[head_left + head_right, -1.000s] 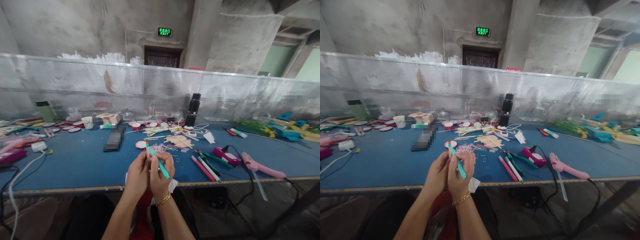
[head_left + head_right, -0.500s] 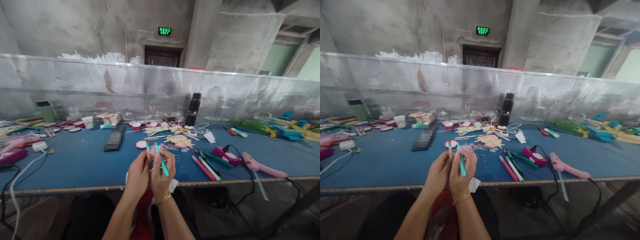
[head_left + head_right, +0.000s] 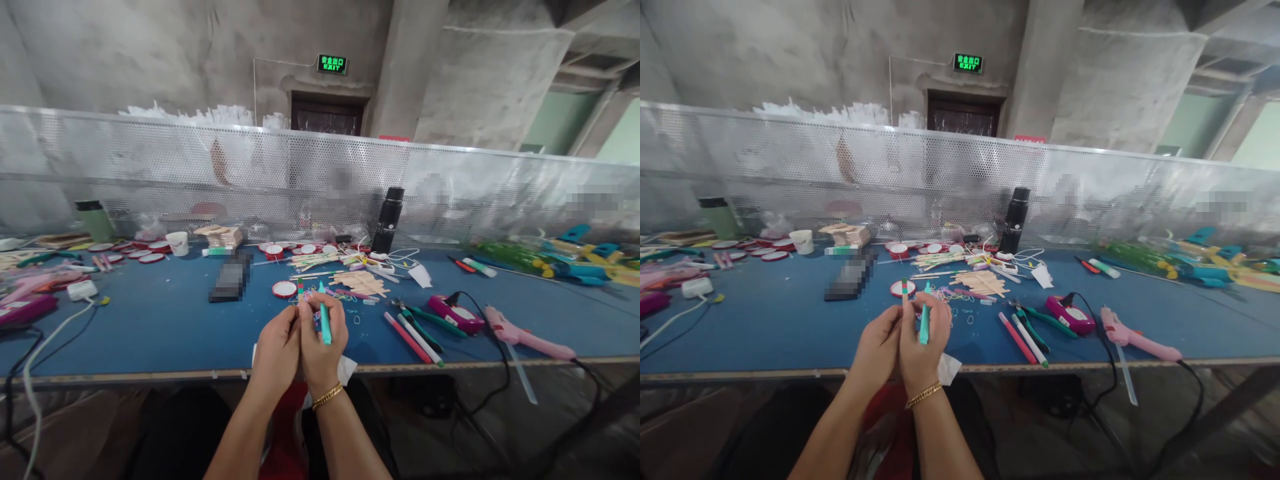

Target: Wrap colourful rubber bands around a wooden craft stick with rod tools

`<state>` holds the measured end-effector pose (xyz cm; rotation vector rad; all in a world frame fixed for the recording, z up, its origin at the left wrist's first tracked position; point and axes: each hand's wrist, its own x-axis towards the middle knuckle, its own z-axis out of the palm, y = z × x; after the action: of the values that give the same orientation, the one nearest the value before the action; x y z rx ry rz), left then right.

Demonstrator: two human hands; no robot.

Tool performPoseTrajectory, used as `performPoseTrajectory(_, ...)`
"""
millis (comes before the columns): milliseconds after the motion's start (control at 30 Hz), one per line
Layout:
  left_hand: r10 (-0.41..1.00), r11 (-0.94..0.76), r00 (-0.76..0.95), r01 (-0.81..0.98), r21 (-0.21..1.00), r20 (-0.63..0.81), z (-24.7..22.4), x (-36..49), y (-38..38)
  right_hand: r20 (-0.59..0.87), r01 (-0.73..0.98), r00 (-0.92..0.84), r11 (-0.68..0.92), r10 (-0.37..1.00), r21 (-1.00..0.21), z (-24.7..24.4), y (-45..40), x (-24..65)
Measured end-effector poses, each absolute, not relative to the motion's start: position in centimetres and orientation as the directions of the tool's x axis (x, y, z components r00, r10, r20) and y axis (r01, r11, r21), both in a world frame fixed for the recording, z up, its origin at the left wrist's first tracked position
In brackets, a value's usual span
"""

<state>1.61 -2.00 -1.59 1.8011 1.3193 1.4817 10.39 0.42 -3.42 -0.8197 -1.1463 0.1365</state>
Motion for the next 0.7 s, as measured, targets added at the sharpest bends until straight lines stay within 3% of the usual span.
performPoseTrajectory(700, 0.847, -0.472, -0.012, 0.441, 0.764, 0.531, -1.95, 1.37, -2.14, 0.780, 0.328, 0.420, 0.723, 0.465, -0.608, -3.35, 0.23, 10.34)
